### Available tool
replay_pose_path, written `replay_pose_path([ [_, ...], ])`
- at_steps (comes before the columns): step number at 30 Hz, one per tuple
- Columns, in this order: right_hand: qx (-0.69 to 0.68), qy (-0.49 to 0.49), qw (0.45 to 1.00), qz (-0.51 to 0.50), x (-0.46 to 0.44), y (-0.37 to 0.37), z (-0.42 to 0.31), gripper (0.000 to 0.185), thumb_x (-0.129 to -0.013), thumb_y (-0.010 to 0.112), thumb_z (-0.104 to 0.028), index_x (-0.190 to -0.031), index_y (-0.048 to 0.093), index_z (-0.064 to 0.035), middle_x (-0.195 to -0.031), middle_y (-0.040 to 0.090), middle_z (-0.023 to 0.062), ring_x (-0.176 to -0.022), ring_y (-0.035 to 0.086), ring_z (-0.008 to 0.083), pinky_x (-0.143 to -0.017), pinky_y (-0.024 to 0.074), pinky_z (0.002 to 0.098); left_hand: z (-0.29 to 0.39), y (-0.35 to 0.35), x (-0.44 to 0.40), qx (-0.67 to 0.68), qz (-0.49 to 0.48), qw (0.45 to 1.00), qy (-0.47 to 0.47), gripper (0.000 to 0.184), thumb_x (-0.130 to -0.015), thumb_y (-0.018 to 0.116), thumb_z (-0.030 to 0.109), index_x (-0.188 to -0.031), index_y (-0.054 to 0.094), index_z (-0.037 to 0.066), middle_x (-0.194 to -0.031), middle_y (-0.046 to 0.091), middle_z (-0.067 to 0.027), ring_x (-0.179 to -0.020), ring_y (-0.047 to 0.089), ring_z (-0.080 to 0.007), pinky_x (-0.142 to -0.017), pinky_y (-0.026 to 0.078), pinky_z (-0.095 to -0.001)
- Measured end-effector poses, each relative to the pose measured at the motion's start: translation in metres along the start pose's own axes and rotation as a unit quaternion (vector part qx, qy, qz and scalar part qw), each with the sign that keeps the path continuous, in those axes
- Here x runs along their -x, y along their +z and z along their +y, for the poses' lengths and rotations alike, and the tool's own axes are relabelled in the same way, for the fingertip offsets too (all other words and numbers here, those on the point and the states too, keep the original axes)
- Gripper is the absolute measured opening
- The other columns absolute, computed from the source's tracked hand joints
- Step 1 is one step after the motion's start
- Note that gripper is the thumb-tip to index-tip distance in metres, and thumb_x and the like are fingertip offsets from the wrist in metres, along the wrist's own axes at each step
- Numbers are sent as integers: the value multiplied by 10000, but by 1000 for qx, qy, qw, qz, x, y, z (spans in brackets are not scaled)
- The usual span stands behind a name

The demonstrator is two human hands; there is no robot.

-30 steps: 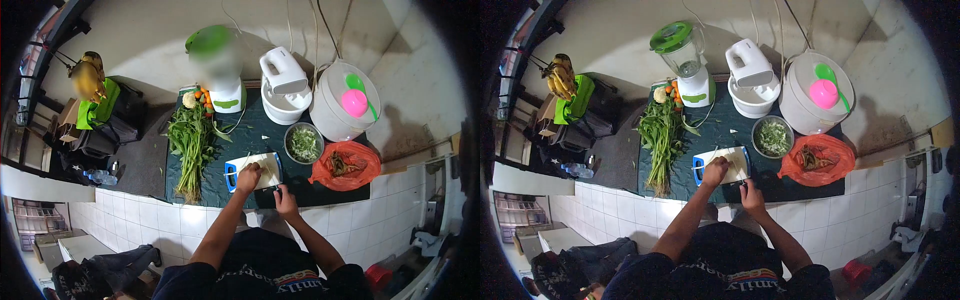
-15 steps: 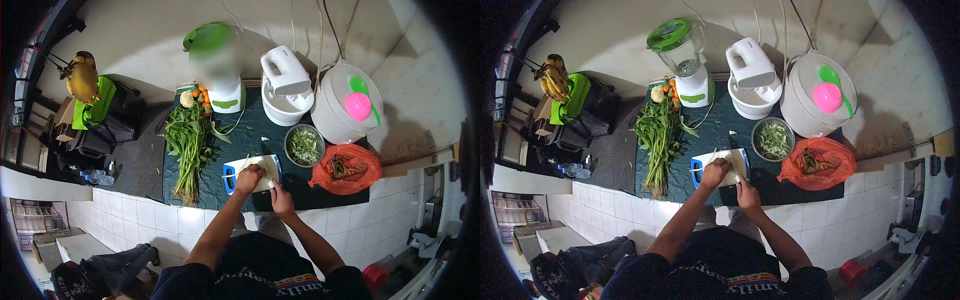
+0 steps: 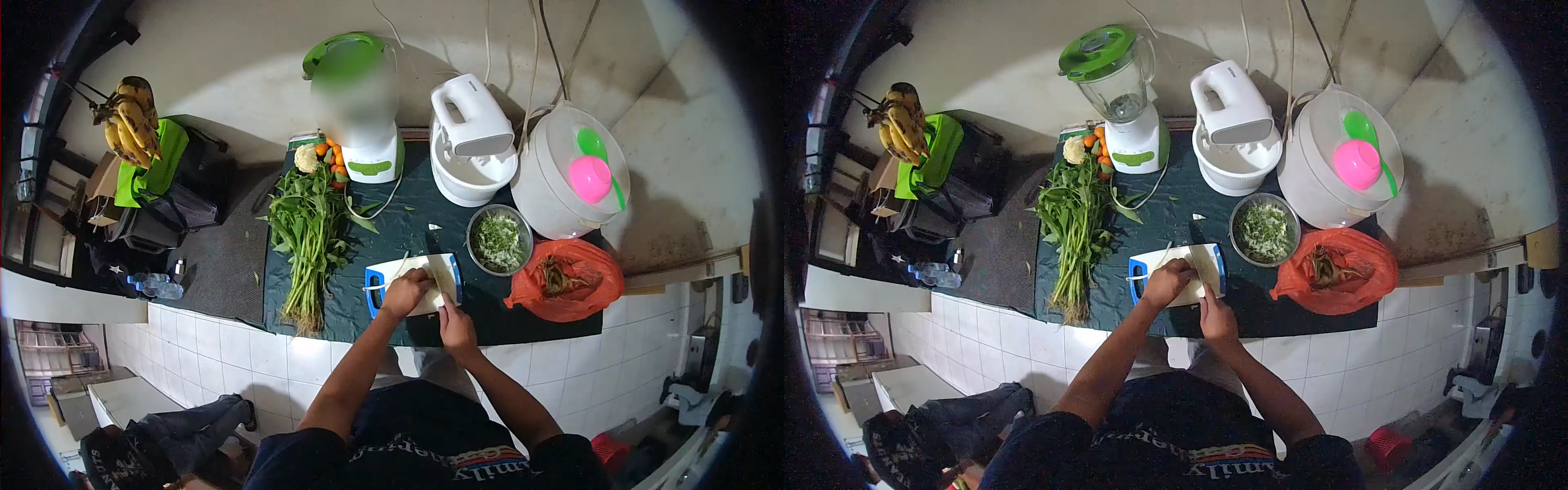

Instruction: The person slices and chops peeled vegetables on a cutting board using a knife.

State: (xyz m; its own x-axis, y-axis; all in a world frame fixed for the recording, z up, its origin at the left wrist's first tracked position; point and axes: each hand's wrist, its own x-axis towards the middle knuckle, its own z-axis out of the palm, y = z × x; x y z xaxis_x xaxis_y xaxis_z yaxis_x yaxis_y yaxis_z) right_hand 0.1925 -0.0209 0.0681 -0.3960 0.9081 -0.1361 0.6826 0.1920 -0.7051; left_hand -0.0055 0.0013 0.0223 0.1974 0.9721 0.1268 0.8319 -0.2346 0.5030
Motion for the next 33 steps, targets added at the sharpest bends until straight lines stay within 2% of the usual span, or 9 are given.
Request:
replay_pose_path([
  [5,35,40,998,-20,-19,4,-5,447,-1042,500,-175,-1464,455,-32,-981,686,309,-900,673,474,-780,523,545,2,2,3,5,15,1000,-16,175,-854,616,157,-971,732,96,-1031,645,-55,-1015,652,-256,-814,577,-387],
  [10,24,50,998,-35,-15,2,-12,522,-1044,459,-157,-1547,340,-84,-946,681,309,-872,670,485,-778,530,557,-2,5,5,11,33,999,-6,188,-843,653,140,-1011,730,105,-1009,670,-55,-997,665,-264,-804,580,-384],
  [19,78,65,993,-63,-19,5,-19,629,-1031,474,-145,-1606,220,-123,-942,690,283,-846,689,452,-755,543,542,4,5,5,3,28,1000,-14,190,-841,653,135,-1012,729,101,-1022,673,-67,-1006,662,-280,-802,584,-388],
  [21,73,51,995,-48,-26,4,-19,623,-1032,475,-150,-1603,228,-119,-940,689,281,-848,689,452,-753,547,536,8,3,5,-15,11,1000,-24,194,-842,648,132,-1015,729,97,-1027,675,-67,-1009,662,-281,-798,586,-392],
  [26,53,50,997,-32,-24,4,-23,608,-1031,488,-164,-1590,256,-104,-934,686,274,-849,686,454,-754,553,526,18,7,7,-15,49,996,-71,208,-843,629,120,-1026,721,85,-1038,668,-72,-1007,663,-282,-789,588,-395],
  [33,111,39,992,-52,-13,12,-19,591,-1033,486,-176,-1574,275,-60,-925,687,276,-811,688,455,-733,560,528,20,3,8,-35,42,997,-45,263,-822,625,109,-1072,700,83,-1049,631,-71,-1007,627,-275,-828,576,-365],
])
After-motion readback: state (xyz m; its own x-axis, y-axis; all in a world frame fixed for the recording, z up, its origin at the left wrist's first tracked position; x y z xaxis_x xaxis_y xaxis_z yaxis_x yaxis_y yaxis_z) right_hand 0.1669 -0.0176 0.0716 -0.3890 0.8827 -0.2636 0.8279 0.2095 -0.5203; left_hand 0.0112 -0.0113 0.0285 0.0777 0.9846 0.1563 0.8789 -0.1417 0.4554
